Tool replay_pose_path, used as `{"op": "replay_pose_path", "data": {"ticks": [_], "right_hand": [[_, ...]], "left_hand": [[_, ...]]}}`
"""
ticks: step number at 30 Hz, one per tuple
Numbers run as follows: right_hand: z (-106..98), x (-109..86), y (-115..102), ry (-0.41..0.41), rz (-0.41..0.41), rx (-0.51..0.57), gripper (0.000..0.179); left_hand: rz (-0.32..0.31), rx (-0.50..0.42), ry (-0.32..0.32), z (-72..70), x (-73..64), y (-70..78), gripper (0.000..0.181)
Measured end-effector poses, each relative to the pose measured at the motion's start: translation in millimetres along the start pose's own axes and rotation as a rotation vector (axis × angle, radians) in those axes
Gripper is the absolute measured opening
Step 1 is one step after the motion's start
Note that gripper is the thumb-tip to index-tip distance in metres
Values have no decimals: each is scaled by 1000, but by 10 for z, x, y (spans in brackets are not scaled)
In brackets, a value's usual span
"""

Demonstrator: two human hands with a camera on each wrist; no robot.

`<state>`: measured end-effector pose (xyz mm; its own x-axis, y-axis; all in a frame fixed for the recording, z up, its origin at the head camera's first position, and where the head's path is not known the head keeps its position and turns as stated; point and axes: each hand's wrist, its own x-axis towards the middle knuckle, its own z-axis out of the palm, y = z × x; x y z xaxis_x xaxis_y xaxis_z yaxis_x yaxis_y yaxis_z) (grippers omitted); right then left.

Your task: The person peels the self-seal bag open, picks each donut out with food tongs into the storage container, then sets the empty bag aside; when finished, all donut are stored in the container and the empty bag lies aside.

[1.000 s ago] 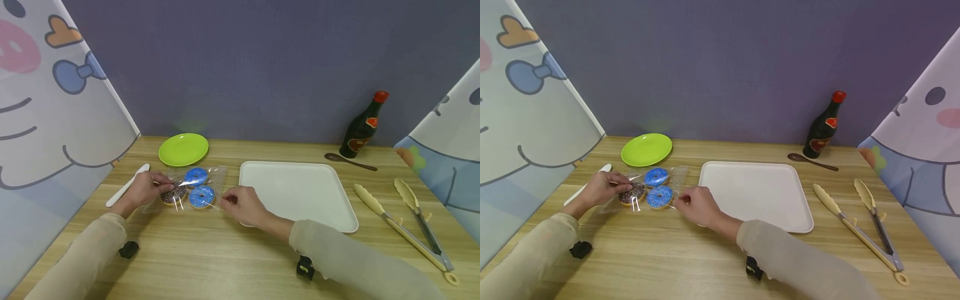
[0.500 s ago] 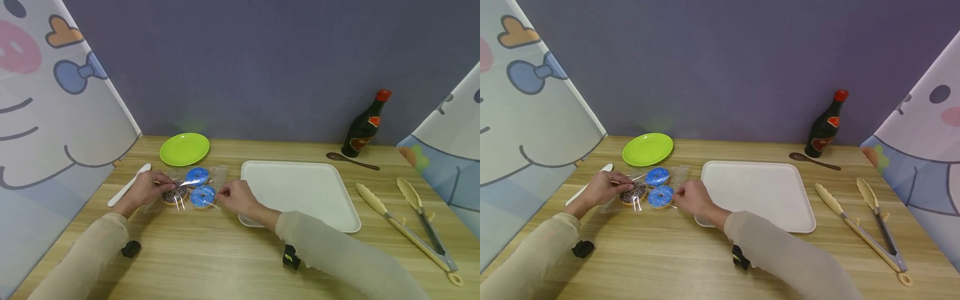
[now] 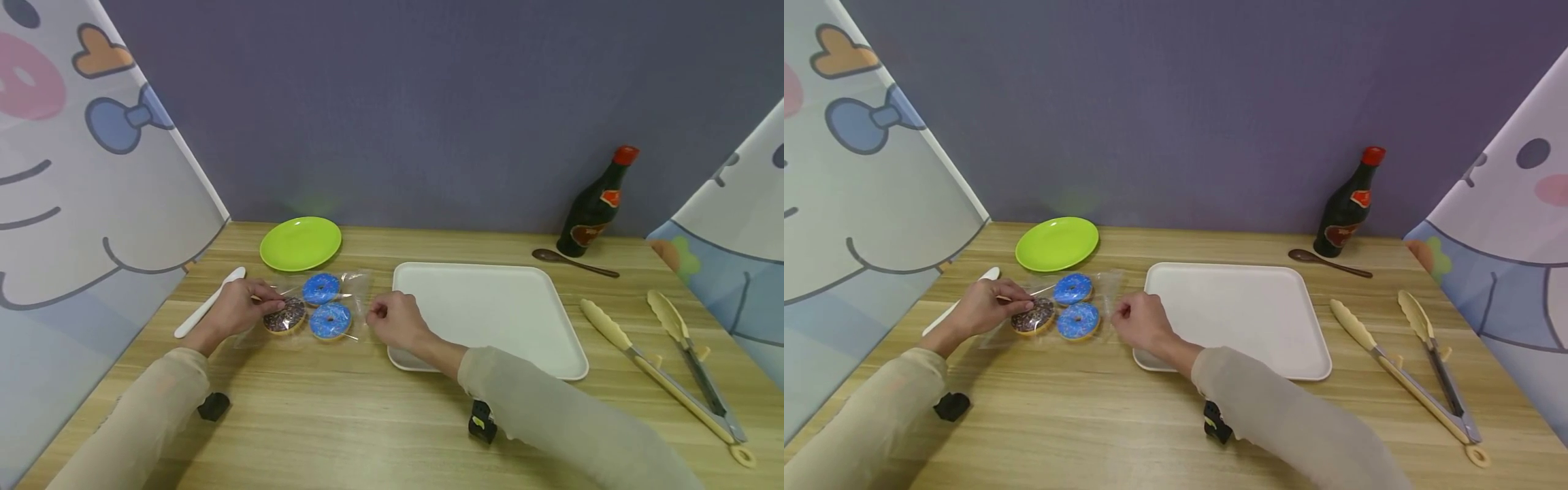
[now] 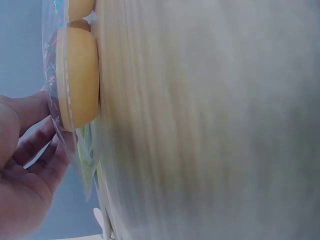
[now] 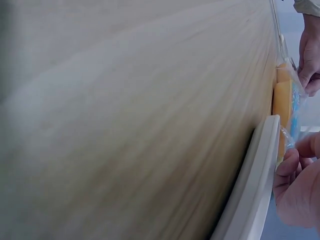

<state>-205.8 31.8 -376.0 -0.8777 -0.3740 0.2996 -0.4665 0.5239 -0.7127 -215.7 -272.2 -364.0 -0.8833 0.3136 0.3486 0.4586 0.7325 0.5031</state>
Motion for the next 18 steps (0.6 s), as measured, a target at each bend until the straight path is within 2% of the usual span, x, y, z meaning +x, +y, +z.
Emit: {"op": "replay_pose_path", "data": {"ticks": [10, 18], "right_hand": [[-76, -73, 61, 9, 47, 21, 14], [-79, -75, 110, 20, 35, 19, 13]], "left_hand": [[-20, 4, -15, 0, -4, -3, 5], [-29, 3, -15, -3, 0, -5, 6]]}}
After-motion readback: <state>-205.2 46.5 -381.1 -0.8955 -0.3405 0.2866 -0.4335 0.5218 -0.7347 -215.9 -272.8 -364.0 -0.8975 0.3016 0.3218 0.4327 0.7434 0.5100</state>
